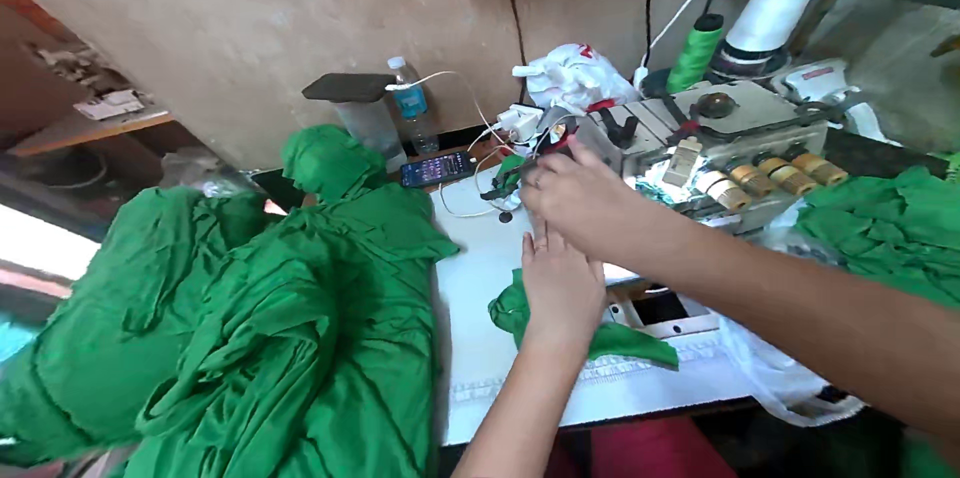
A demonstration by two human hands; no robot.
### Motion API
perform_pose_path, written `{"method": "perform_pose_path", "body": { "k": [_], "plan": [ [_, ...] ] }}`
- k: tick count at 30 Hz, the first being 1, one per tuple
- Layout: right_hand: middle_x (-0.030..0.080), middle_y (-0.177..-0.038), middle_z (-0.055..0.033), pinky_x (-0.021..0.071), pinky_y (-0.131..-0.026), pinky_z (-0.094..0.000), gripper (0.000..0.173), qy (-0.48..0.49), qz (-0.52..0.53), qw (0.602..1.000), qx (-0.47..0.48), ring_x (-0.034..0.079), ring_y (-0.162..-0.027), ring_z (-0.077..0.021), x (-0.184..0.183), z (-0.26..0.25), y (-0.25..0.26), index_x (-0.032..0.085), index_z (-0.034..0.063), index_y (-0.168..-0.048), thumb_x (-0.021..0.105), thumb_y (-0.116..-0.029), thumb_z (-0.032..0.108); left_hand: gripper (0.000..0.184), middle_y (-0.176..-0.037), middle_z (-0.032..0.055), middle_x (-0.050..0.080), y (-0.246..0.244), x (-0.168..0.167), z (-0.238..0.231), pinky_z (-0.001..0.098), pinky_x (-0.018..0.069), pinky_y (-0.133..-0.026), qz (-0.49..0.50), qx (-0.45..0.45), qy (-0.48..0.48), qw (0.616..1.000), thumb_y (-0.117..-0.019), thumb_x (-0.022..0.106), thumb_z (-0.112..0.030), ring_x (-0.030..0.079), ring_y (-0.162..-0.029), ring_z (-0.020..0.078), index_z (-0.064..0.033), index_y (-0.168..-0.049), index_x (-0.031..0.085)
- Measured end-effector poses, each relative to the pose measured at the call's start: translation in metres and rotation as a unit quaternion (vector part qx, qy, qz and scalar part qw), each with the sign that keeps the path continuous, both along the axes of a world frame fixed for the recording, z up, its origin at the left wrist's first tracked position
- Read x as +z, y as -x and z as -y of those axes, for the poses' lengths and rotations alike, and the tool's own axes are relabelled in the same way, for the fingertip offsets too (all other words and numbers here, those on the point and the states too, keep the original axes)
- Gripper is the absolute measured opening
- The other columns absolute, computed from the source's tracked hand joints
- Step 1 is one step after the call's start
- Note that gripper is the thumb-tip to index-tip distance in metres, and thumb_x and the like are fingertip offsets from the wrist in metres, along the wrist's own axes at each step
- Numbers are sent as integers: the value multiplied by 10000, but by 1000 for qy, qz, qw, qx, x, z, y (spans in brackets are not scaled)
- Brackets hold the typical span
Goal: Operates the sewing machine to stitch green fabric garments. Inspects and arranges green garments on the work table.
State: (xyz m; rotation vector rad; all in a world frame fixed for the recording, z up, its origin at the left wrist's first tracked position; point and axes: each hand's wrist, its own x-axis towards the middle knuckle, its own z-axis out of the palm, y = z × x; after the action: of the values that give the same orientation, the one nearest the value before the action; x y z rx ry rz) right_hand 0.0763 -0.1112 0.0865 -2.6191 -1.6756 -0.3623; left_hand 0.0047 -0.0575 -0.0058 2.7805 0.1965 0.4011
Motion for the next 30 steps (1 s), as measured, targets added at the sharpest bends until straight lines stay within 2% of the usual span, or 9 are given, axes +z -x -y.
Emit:
{"method": "perform_pose_path", "body": {
  "k": [2, 4, 7, 10, 16, 18, 20, 24, 30],
  "plan": [
    [598, -1366, -250, 242, -1130, -754, 419, 85, -50, 994, -40, 441, -1388, -500, 1, -36, -19, 636, -6, -1307, 689, -895, -66, 511, -1511, 207, 526, 3, -3, 2, 533, 280, -1215, -10, 9, 12, 1000, -1069, 447, -320, 421, -1470, 361, 35, -1411, 581],
    [549, -1435, -257, 228, -1128, -755, 537, 149, -53, 985, -69, 408, -1413, -502, -5, -61, -42, 581, 17, -1394, 727, -879, -28, 559, -1560, 213, 465, 3, -7, 3, 518, 286, -1217, 2, 14, 19, 1000, -1072, 444, -332, 380, -1497, 355, 50, -1476, 501],
    [655, -1242, -243, 338, -1056, -710, 406, 195, -39, 976, -88, 596, -1196, -460, -6, -76, -60, 623, 1, -1312, 691, -911, -12, 594, -1619, 206, 374, 2, -8, 3, 499, 253, -1233, -11, 16, 43, 999, -1077, 436, -335, 317, -1530, 340, 45, -1534, 413],
    [688, -1177, -209, 396, -1021, -637, 284, 218, -29, 973, -77, 639, -1130, -413, 8, -71, -62, 674, 35, -1252, 568, -993, -10, 598, -1623, 213, 365, 2, -10, 3, 490, 252, -1233, -3, 12, 55, 998, -1074, 432, -329, 322, -1528, 339, 45, -1539, 404],
    [711, -1045, -174, 387, -1043, -627, 219, 241, -6, 970, -12, 663, -1047, -383, 35, -20, -40, 722, 52, -1128, 612, -961, -37, 570, -1593, 225, 409, 5, -11, 0, 498, 266, -1226, 8, -3, 69, 998, -1071, 428, -307, 342, -1515, 354, 44, -1520, 438],
    [715, -966, -171, 340, -1096, -676, 208, 248, 23, 968, 0, 681, -979, -389, 35, -1, -35, 728, 33, -1073, 635, -925, -78, 565, -1594, 232, 404, 3, -13, -1, 502, 278, -1221, 23, -5, 85, 996, -1059, 452, -304, 348, -1512, 358, 57, -1493, 468],
    [714, -925, -186, 284, -1118, -732, 198, 254, 57, 966, 9, 684, -951, -416, 29, 14, -34, 731, 9, -1038, 651, -898, -107, 631, -1634, 237, 325, 2, -7, -6, 503, 241, -1237, -13, -5, 110, 994, -1055, 462, -343, 312, -1530, 346, 54, -1540, 388],
    [726, -915, -191, 208, -1144, -765, 170, 230, 122, 965, 21, 668, -1032, -453, 4, 28, -35, 749, -10, -980, 717, -842, -104, 795, -1666, 255, 227, -4, 7, -18, 507, 148, -1265, -99, -2, 112, 989, -1040, 472, -460, 217, -1566, 330, 40, -1605, 223],
    [727, -1025, -184, 142, -1175, -739, 179, 291, 91, 952, -19, 613, -1153, -458, -1, 33, -26, 757, -15, -1032, 709, -866, -60, 804, -1689, 233, 167, -6, 22, -19, 548, 59, -1264, -154, 4, 69, 986, -1046, 426, -510, 123, -1585, 344, 16, -1615, 215]
  ]
}}
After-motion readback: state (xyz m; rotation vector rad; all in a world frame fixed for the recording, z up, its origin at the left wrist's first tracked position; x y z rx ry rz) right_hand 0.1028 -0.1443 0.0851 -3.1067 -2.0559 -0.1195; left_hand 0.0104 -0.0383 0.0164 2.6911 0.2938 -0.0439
